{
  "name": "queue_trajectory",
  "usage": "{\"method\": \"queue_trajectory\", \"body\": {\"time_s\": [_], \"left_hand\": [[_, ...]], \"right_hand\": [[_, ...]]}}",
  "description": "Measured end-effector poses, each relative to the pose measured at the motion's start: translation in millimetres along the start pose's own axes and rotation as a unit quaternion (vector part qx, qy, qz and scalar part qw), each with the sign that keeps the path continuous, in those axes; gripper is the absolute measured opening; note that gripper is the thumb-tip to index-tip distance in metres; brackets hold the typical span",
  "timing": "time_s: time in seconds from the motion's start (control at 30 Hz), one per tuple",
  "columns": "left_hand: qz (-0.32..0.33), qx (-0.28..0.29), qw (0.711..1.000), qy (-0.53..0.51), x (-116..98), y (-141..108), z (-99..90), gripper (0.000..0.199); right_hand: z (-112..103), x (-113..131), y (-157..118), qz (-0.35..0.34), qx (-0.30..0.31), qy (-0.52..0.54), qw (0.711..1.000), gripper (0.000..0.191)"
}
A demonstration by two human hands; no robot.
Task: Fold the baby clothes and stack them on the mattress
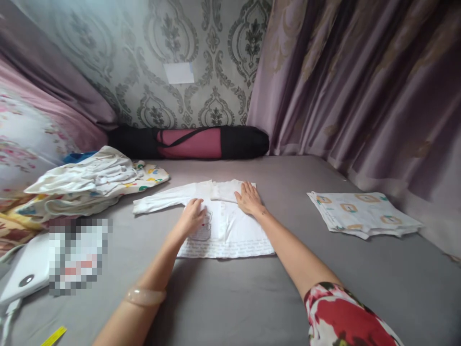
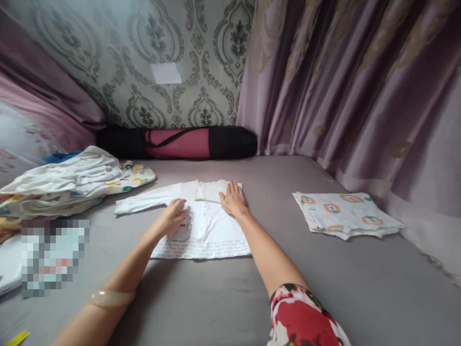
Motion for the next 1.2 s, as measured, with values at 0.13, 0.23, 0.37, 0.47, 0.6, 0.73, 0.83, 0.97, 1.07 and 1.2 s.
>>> {"method": "queue_trajectory", "body": {"time_s": [0.13, 0.23, 0.37, 0.47, 0.6, 0.73, 0.83, 0.97, 1.07, 1.2], "left_hand": [[0.061, -0.059, 0.996, 0.015, 15.8, -22.4, 3.9, 0.032], [0.071, -0.088, 0.994, 0.01, 13.6, -28.0, -1.3, 0.03], [0.062, -0.103, 0.993, 0.0, 5.9, -27.7, -10.9, 0.028], [0.052, -0.115, 0.992, -0.005, 6.1, -26.1, -15.5, 0.027], [0.064, -0.136, 0.989, -0.005, 7.8, -26.3, -19.8, 0.025], [0.065, -0.14, 0.988, -0.015, 6.6, -28.2, -23.6, 0.025], [0.064, -0.148, 0.987, -0.025, 5.5, -29.3, -25.5, 0.024], [0.058, -0.16, 0.985, -0.03, 6.5, -28.7, -26.0, 0.023], [0.043, -0.159, 0.986, -0.034, 6.7, -27.7, -26.0, 0.023], [0.031, -0.159, 0.985, -0.054, 5.2, -27.6, -27.5, 0.022]], "right_hand": [[2.6, -4.1, 3.1, 0.005, 0.013, -0.021, 1.0, 0.07], [-2.6, -4.9, 6.9, 0.011, 0.04, -0.019, 0.999, 0.07], [-16.2, 12.0, 9.5, 0.033, 0.055, 0.01, 0.998, 0.069], [-21.2, 48.7, 7.5, -0.037, 0.028, 0.027, 0.999, 0.066], [-6.6, 92.3, 1.3, -0.136, 0.049, 0.055, 0.988, 0.064], [8.9, 96.7, 2.0, -0.119, 0.056, 0.059, 0.99, 0.061], [11.1, 92.4, 3.7, -0.121, 0.057, 0.062, 0.989, 0.061], [4.7, 93.0, 7.9, -0.113, 0.099, 0.066, 0.986, 0.064], [-2.5, 100.9, 15.3, -0.105, 0.112, 0.066, 0.986, 0.068], [-2.9, 115.2, 27.1, -0.129, 0.046, 0.036, 0.99, 0.071]]}}
Point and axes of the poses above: each hand's wrist, its own y-axis towards the middle knuckle, its own z-axis out of the palm, x = y × z, the point moved 4 cm from there along y, towards the middle knuckle, and after that the axes turned 1 degree about -z, right-handed, at the moved point
